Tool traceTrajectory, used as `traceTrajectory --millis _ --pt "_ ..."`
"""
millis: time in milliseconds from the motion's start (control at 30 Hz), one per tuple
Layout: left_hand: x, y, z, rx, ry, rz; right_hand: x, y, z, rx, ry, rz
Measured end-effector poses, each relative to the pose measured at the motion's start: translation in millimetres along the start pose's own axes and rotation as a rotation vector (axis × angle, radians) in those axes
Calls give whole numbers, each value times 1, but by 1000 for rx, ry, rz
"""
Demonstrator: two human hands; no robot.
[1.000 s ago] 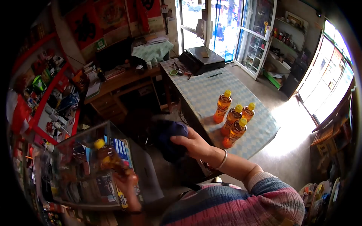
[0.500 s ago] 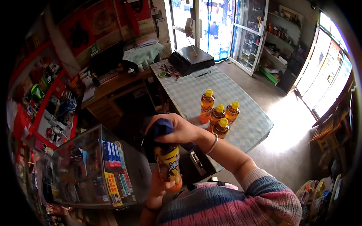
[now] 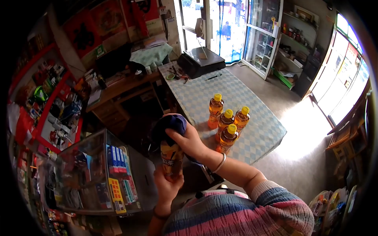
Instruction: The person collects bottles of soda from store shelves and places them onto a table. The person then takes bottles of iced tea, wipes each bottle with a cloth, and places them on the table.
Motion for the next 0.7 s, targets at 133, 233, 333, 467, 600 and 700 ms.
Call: traceTrajectory --millis 133,233,333,467,600,700 --pt "4 -26 -13 338 21 -207 -16 -1 1 -42 -65 -60" --pt "6 -29 -18 353 37 -230 -26 4 3 -182 -119 -31" --pt "6 -28 -19 402 42 -250 -40 13 7 -341 -218 4" --pt "11 -25 -11 313 -35 -223 -63 31 1 -516 -241 88" --pt "12 -16 7 -13 -48 -148 -66 40 -15 -408 -159 285" --pt "6 8 11 -731 -236 64 -49 23 -45 237 279 204"
Point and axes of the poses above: each hand's wrist, its own x-axis towards the middle knuckle, its own y-axis out of the palm, z = x × y, the point moved 10 cm from there along x, towards the middle knuckle, and after that the axes turned 15 degrees about x, right-handed, at the moved point
